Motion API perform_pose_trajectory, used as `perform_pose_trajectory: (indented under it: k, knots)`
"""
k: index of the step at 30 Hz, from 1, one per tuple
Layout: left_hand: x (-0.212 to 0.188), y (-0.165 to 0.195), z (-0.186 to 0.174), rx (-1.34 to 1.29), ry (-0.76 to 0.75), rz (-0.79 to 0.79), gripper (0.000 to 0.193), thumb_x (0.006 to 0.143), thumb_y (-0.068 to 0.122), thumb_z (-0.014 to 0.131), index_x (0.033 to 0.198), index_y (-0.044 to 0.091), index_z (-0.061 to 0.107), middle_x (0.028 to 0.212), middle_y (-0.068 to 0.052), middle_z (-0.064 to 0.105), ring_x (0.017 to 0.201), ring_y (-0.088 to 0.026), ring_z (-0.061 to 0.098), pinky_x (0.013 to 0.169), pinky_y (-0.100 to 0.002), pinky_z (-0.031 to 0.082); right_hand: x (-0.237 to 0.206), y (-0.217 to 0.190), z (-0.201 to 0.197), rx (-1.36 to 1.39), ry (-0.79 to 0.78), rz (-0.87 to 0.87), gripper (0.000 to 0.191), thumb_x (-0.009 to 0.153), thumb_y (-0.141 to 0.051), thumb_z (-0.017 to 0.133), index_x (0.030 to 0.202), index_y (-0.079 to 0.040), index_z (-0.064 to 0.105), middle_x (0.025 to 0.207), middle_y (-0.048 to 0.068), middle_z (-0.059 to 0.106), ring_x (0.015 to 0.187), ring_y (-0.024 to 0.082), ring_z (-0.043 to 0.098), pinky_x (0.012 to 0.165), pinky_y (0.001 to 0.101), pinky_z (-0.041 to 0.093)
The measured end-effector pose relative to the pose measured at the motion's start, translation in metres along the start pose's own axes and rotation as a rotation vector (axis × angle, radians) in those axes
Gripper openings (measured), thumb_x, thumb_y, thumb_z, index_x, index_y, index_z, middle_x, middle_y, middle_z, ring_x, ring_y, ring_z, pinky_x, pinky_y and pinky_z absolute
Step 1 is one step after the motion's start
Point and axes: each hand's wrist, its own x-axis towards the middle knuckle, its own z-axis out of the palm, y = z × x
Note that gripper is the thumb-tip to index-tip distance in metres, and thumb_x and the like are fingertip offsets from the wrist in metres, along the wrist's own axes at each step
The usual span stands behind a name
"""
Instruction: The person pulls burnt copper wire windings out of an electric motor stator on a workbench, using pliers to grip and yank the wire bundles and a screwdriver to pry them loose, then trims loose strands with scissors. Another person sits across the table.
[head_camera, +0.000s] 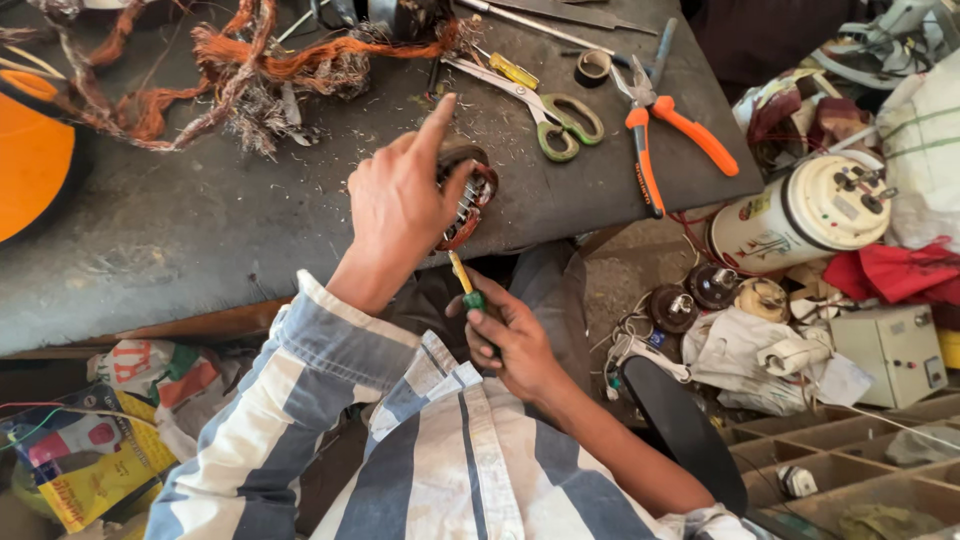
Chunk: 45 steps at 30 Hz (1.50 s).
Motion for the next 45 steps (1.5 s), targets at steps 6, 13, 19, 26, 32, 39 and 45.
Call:
perform_pose_trajectory:
  k: [6,13,19,26,32,39,45]
  knots:
    - [-0.005,0.017,-0.001,0.033,-0.065,0.131,0.082,0.089,0.036,0.082,0.158,0.018,0.042,0.087,-0.008,0.07,0.062,-0.033,0.067,0.056,-0.047,0.053,-0.021,-0.037,0.02,0.349,0.043,0.164,0.052,0.103,0.0,0.051,0.154,-0.008,0.046,0.126,0.011,0.061,0.069,0.006,0.044,0.05,0.0151,0.034]
    - [0.003,0.003,-0.004,0.014,-0.03,0.179,0.086,0.086,0.034,0.083,0.159,0.019,0.04,0.087,-0.008,0.07,0.065,-0.033,0.068,0.055,-0.047,0.052,-0.02,-0.046,0.04,0.399,0.034,0.187,0.056,0.099,0.003,0.05,0.154,-0.01,0.044,0.139,0.012,0.056,0.073,0.006,0.045,0.056,0.0166,0.037]
    - [0.006,0.0,-0.001,-0.027,-0.061,0.113,0.086,0.083,0.035,0.084,0.157,0.017,0.043,0.089,-0.011,0.074,0.073,-0.038,0.07,0.062,-0.051,0.053,-0.036,-0.041,0.022,0.178,-0.023,0.131,0.066,0.099,-0.001,0.053,0.161,-0.007,0.032,0.142,0.016,0.053,0.073,0.008,0.045,0.053,0.0182,0.038]
    - [0.026,-0.015,0.001,-0.085,-0.144,-0.088,0.079,0.082,0.038,0.084,0.152,0.019,0.052,0.091,-0.018,0.076,0.078,-0.042,0.072,0.077,-0.052,0.056,-0.073,-0.078,-0.031,-0.762,0.061,-0.054,0.061,0.096,-0.009,0.057,0.155,-0.002,0.043,0.113,0.013,0.07,0.066,0.009,0.057,0.056,0.0239,0.052]
    - [0.032,-0.024,-0.001,-0.146,-0.205,0.069,0.089,0.085,0.041,0.081,0.157,0.008,0.039,0.103,-0.018,0.076,0.088,-0.041,0.072,0.076,-0.051,0.055,-0.025,-0.129,-0.04,-1.564,0.388,-0.577,0.048,0.096,-0.004,0.06,0.144,-0.004,0.057,0.112,0.018,0.068,0.102,0.031,0.069,0.091,0.0415,0.053]
    - [0.041,-0.021,-0.028,-0.042,-0.471,0.127,0.133,0.06,0.035,0.093,0.162,0.012,0.011,0.112,-0.027,0.061,0.091,-0.047,0.067,0.081,-0.053,0.055,0.059,-0.156,-0.009,-1.693,0.472,-0.982,0.042,0.091,-0.001,0.069,0.132,-0.006,0.066,0.136,0.015,0.063,0.122,0.038,0.063,0.104,0.0435,0.05]
    - [0.033,0.0,-0.038,0.036,-0.53,0.098,0.139,0.058,0.03,0.096,0.162,0.015,0.006,0.124,-0.031,0.054,0.087,-0.053,0.066,0.079,-0.054,0.055,0.056,-0.115,0.012,-1.351,0.288,-0.864,0.024,0.087,-0.003,0.073,0.111,-0.006,0.072,0.138,0.012,0.063,0.131,0.031,0.065,0.113,0.04,0.052]
